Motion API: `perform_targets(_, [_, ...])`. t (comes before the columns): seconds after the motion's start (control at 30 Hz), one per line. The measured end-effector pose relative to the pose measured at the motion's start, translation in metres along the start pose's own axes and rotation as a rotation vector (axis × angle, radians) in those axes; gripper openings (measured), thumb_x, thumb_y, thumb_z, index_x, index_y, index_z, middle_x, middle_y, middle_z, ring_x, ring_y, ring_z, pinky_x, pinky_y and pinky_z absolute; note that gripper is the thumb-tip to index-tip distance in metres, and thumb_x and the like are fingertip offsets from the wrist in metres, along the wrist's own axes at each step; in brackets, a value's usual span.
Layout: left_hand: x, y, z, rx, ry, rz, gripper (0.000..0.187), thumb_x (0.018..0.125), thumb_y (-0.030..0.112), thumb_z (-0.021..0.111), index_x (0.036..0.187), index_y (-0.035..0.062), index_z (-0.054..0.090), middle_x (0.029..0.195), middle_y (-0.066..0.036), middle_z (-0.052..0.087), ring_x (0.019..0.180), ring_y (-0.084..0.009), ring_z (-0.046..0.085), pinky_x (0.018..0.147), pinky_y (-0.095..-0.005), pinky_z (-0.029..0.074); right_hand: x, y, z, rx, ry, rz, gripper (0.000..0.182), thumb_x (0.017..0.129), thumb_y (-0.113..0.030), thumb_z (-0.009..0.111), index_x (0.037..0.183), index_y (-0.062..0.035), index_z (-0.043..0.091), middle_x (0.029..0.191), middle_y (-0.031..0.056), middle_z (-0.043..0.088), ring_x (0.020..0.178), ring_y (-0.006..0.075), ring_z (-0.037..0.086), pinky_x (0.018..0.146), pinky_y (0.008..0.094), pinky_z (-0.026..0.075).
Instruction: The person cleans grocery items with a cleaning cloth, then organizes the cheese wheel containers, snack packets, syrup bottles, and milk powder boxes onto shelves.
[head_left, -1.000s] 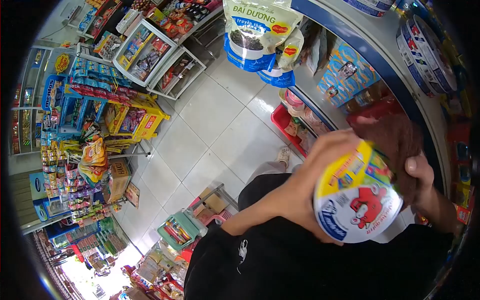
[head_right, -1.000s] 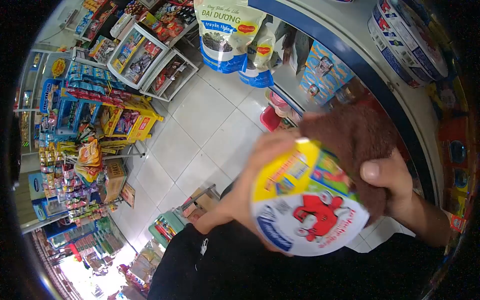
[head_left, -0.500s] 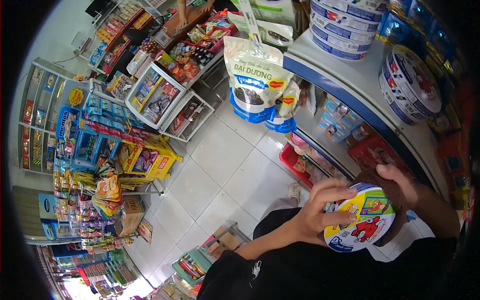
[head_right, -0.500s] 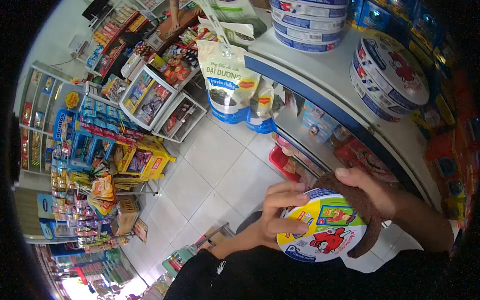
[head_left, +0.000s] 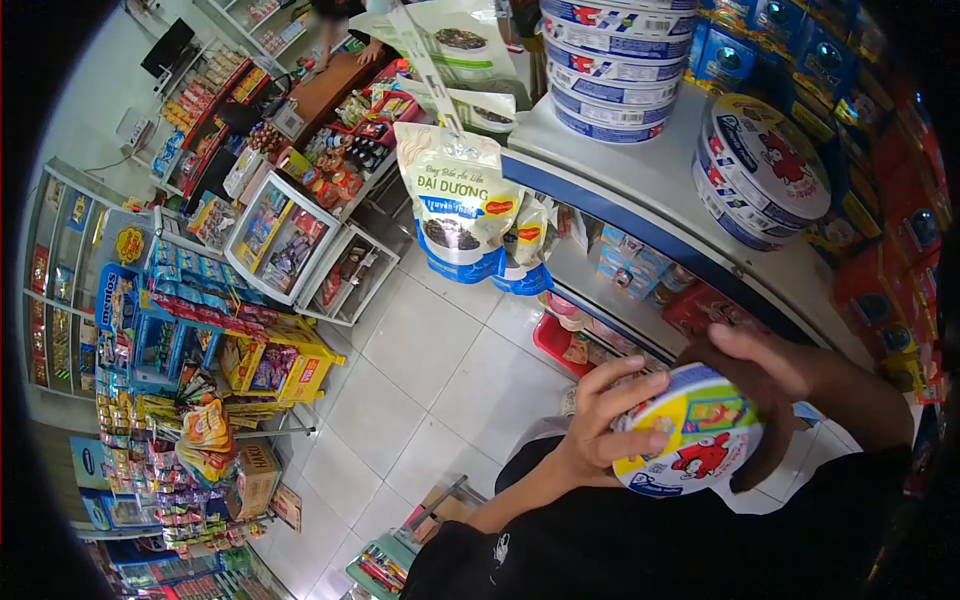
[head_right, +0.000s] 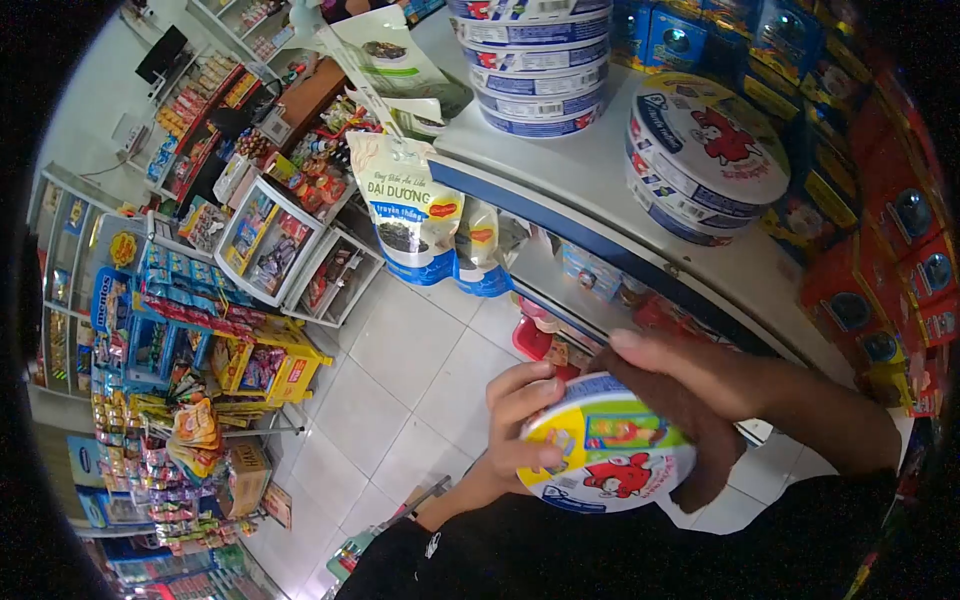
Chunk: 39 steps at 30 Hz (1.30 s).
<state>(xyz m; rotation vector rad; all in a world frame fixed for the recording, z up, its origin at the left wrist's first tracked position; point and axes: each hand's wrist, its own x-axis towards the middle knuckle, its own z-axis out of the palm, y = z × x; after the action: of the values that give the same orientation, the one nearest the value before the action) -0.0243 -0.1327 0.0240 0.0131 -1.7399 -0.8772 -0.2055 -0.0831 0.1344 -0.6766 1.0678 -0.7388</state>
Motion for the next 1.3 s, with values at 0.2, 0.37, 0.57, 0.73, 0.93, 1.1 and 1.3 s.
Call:
perform_targets(0.2, [-0.001,-0.004,0.000,-0.104,0.082,-0.102,0.079,0.051,0.041,0.082,0.113,0.0126,0.044,0.126,-0.022,0.043,0.117,-0.0391,0.037,0.094,-0.0438,0.031,0.000,0.024,-0.014,0.271,0.240,0.107,0.036,0.085,-0.036,0.050,0.102,-0.0045,0.054,0.100,0.0088,0.058,0.093,0.0173,0.055,0.082,0.0302,0.043])
perform_targets(0.37, [-0.001,-0.013,0.001,-0.132,0.118,-0.010,0.083,0.049,0.036,0.085,0.116,0.0150,0.040,0.127,-0.024,0.040,0.117,-0.0402,0.037,0.095,-0.0450,0.031,-0.009,0.037,-0.011,-0.204,-0.129,-0.048,0.058,0.088,-0.050,0.033,0.123,-0.0055,0.040,0.120,0.0147,0.048,0.108,0.0226,0.048,0.096,0.0341,0.035])
perform_targets(0.57, [0.007,0.002,-0.022,-0.006,0.013,-0.193,0.090,0.045,0.039,0.085,0.117,0.0129,0.039,0.128,-0.028,0.038,0.115,-0.0406,0.040,0.096,-0.0466,0.028,-0.009,0.015,0.008,0.276,-0.121,0.012,0.081,0.082,-0.066,0.028,0.130,-0.0007,0.032,0.128,0.0191,0.042,0.116,0.0255,0.043,0.099,0.0364,0.033])
perform_targets(0.73, [-0.012,-0.012,-0.011,-0.098,0.201,-0.218,0.089,0.048,0.042,0.080,0.119,0.0090,0.036,0.120,-0.027,0.038,0.111,-0.0380,0.042,0.092,-0.0448,0.035,-0.003,0.042,0.001,-0.339,-0.607,-0.034,0.049,0.086,-0.044,0.049,0.105,0.0011,0.050,0.093,0.0097,0.056,0.088,0.0171,0.052,0.078,0.0311,0.043])
perform_targets(0.93, [0.034,-0.030,-0.029,0.076,0.376,0.005,0.059,0.068,0.024,0.068,0.113,0.0038,0.037,0.112,-0.025,0.042,0.101,-0.0353,0.051,0.084,-0.0446,0.045,-0.007,0.006,0.024,-0.351,-0.461,-0.144,0.042,0.085,-0.039,0.056,0.082,0.0028,0.058,0.073,0.0077,0.058,0.071,0.0137,0.051,0.065,0.0274,0.043])
perform_targets(1.1, [0.113,-0.048,-0.035,0.277,0.408,0.369,0.063,0.069,0.024,0.072,0.118,0.0003,0.040,0.112,-0.023,0.049,0.101,-0.0321,0.053,0.086,-0.0417,0.045,0.002,0.035,0.007,-0.769,-0.323,-0.183,0.056,0.078,-0.049,0.060,0.071,0.0066,0.058,0.065,0.0137,0.058,0.062,0.0205,0.054,0.060,0.0304,0.044])
perform_targets(1.3, [0.250,-0.056,-0.022,0.329,0.249,0.316,0.075,0.053,0.029,0.083,0.111,-0.0016,0.047,0.114,-0.017,0.051,0.099,-0.0207,0.055,0.084,-0.0325,0.045,-0.001,0.028,0.006,-0.585,-0.340,-0.093,0.051,0.076,-0.047,0.063,0.072,0.0034,0.062,0.068,0.0076,0.060,0.067,0.0146,0.055,0.061,0.0280,0.045])
